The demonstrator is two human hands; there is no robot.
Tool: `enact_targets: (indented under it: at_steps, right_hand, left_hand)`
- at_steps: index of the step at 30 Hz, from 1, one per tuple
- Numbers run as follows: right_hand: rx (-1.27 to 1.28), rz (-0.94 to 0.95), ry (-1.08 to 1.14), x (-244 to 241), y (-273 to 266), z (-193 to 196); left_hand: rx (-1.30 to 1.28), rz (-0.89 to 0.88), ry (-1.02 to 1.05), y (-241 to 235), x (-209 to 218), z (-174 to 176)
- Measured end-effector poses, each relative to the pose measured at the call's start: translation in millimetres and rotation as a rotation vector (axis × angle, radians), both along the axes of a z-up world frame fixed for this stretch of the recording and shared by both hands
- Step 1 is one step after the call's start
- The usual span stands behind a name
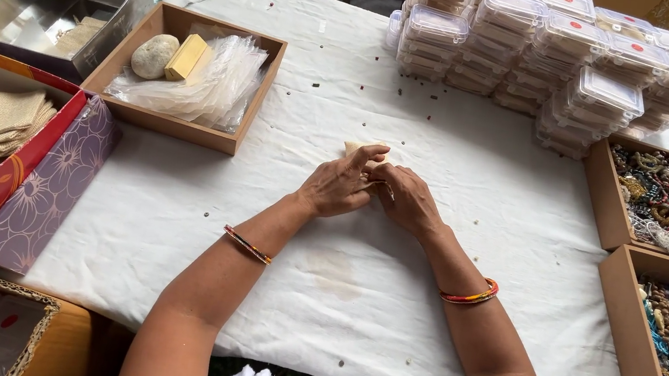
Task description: The person sits at a table and packages beaded bracelets. They place a bracelet into a small plastic bag, then wrap the bag in a beige cloth pouch. Finally, they place the wrapped item into a small plastic container and stack it with others.
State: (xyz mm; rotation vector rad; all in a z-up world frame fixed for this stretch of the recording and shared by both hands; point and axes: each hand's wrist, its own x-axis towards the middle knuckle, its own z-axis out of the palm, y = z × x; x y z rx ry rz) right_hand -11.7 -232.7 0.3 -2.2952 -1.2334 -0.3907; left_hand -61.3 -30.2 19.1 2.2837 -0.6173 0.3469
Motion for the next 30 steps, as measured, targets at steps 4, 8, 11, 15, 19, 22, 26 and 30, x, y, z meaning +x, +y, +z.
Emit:
enact_targets:
  at_steps: [4,8,11,15,19,22,26,30]
  right_hand:
    - [0.212,-0.049,0.207,13.9,-6.0,-16.2]
    - [0.249,0.103,0.012,-15.4,8.4,34.3]
    - [0.143,0.115,-0.224,-32.5,17.4,54.7]
    - [0.112,-0.013,-0.117,-7.7,7.8,9.2]
    - [0.164,-0.067,0.086,-7.7,4.0,14.7]
    - [0.126,0.004,-0.05,-11.2,3.3,20.1]
    - [0.025,0.064,-0.259,-18.7,7.6,28.0]
    - [0.08,-0.041,0.118,1.8,-2.5,-0.7]
  left_hand:
    - [-0.027,-0.049,-0.2,1.8,-0.2,-1.4]
    - [-0.09,-0.042,-0.05,3.9,15.8,-22.8]
    - [-0.217,-0.036,0.015,10.8,19.9,-24.5]
    - [-0.296,-0.091,0.063,15.1,15.3,-17.5]
    - [-0.135,-0.076,-0.172,10.2,12.0,-17.3]
    - [0.111,0.017,-0.342,16.7,10.9,-16.4]
    - [0.315,0.029,-0.483,26.8,9.6,-9.6]
    - [0.248,-0.048,-0.522,29.0,6.0,-3.5]
